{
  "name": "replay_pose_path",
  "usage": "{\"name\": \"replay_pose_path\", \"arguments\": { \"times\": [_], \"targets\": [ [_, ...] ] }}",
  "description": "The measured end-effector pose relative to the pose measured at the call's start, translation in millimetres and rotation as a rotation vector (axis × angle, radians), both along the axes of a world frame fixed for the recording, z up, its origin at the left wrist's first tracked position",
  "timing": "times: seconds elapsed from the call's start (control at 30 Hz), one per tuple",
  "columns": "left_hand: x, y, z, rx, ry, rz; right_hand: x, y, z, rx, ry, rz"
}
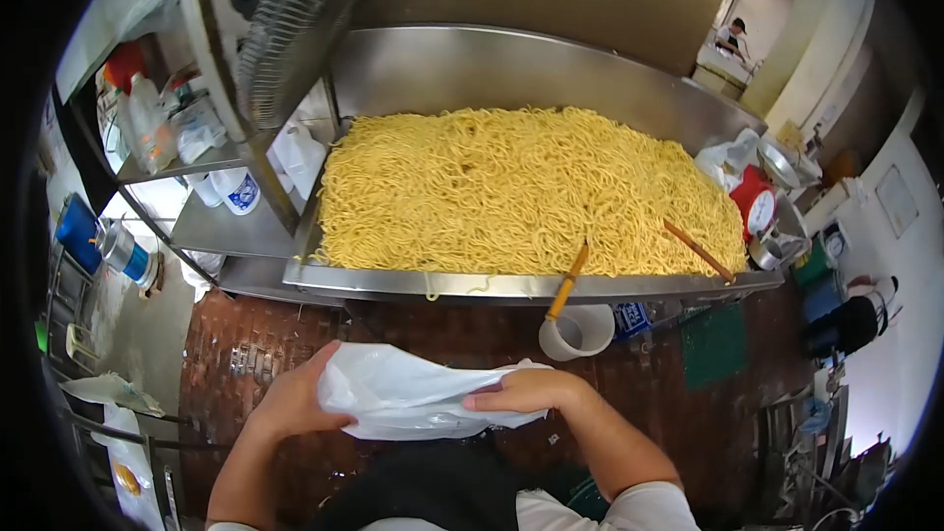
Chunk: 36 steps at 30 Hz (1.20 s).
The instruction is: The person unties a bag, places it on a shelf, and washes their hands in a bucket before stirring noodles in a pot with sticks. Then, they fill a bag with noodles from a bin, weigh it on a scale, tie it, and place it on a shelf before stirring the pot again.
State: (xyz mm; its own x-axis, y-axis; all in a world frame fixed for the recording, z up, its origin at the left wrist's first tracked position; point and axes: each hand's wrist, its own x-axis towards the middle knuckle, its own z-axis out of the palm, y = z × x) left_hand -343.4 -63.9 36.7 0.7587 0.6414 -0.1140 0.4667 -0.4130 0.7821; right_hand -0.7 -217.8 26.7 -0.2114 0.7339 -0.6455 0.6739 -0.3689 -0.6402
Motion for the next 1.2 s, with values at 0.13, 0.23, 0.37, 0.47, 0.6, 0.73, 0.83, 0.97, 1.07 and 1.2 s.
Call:
{"name": "replay_pose_path", "arguments": {
  "times": [0.13,0.23,0.37,0.47,0.6,0.73,0.83,0.97,1.07,1.2],
  "targets": [
    [47.8,21.3,-20.1,-0.026,-0.104,0.139,30.8,-16.7,28.7,0.069,-0.089,0.233],
    [63.6,37.9,-8.1,-0.824,-0.394,0.24,54.3,-16.8,53.6,0.173,-0.163,0.276],
    [97.4,59.4,-17.4,-1.242,-0.807,0.382,87.1,-9.0,68.6,0.226,-0.157,0.406],
    [144.7,85.1,-33.1,-1.329,-0.855,0.444,108.0,11.7,136.5,0.347,-0.197,0.325],
    [231.7,91.3,-93.0,-1.598,-0.822,0.236,108.5,84.0,223.1,0.457,-0.869,-0.126],
    [293.1,72.5,-87.9,-1.694,-0.59,0.412,145.3,202.3,200.2,0.729,-1.429,-0.084],
    [305.1,95.0,-118.0,-1.712,-0.49,0.408,136.4,275.4,136.5,0.818,-1.463,-0.048],
    [285.7,119.6,-122.4,-1.654,-0.403,0.381,72.1,329.9,-8.5,0.782,-1.365,0.097],
    [278.2,126.8,-160.3,-1.644,-0.475,0.413,30.2,360.1,-44.9,0.614,-1.218,0.156],
    [264.4,158.2,-150.1,-1.878,-0.642,0.419,65.3,407.8,-9.5,0.256,-1.024,0.16]
  ]
}}
